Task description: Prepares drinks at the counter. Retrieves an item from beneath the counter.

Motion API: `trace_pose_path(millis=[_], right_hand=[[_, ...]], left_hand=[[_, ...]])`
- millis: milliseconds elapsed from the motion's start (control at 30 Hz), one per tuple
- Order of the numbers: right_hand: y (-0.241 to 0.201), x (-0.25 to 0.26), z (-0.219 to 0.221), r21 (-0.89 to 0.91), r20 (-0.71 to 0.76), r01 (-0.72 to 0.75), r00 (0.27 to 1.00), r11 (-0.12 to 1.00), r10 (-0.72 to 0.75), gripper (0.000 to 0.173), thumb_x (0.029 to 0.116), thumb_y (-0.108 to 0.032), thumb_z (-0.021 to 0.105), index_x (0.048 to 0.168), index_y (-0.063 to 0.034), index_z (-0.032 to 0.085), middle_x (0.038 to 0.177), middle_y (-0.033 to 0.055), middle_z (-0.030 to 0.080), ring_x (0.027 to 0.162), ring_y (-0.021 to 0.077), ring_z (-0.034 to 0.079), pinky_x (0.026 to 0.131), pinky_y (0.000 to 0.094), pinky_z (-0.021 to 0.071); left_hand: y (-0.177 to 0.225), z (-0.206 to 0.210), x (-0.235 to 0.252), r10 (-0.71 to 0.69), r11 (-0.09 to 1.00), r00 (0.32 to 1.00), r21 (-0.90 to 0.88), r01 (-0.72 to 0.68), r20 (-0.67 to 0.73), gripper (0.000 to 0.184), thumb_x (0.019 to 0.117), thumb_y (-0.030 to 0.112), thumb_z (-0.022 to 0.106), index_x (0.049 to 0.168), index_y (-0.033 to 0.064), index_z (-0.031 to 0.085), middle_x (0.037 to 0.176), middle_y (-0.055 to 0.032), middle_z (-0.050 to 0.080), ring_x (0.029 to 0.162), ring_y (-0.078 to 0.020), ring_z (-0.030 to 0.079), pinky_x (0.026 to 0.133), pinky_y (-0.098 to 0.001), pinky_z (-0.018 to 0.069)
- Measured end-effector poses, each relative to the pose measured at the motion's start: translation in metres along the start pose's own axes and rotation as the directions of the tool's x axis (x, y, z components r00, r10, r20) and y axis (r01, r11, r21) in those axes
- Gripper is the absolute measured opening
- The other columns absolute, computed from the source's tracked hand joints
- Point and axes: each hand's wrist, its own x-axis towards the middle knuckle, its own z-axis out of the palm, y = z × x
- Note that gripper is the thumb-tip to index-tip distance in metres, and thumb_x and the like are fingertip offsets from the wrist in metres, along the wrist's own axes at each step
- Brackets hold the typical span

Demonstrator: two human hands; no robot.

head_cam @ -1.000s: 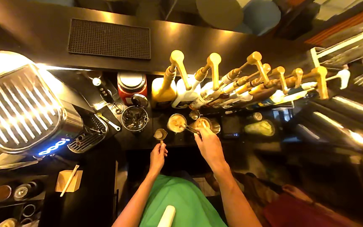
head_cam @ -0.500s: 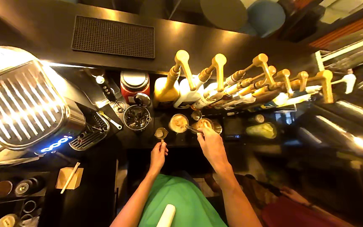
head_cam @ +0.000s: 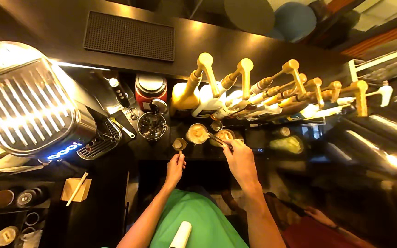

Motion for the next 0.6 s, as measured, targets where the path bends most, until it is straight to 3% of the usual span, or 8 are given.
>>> trace_pose_path(millis=[600], right_hand=[[0.0009,-0.0032,0.0005,0.038,-0.066,0.016,0.998,0.999,-0.013,0.021,0.1008,-0.018,0.062,0.114,-0.0064,0.074,0.103,0.0097,0.071,0.092,0.0192,0.07,0.083,0.0343,0.0595]], left_hand=[[0.0053,0.0005,-0.0076,-0.031,0.999,0.998,0.043,0.029,0.055,0.035,0.1106,0.032,0.044,0.12,0.0043,0.064,0.089,-0.0033,0.07,0.074,-0.0132,0.067,0.071,-0.0308,0.0574]])
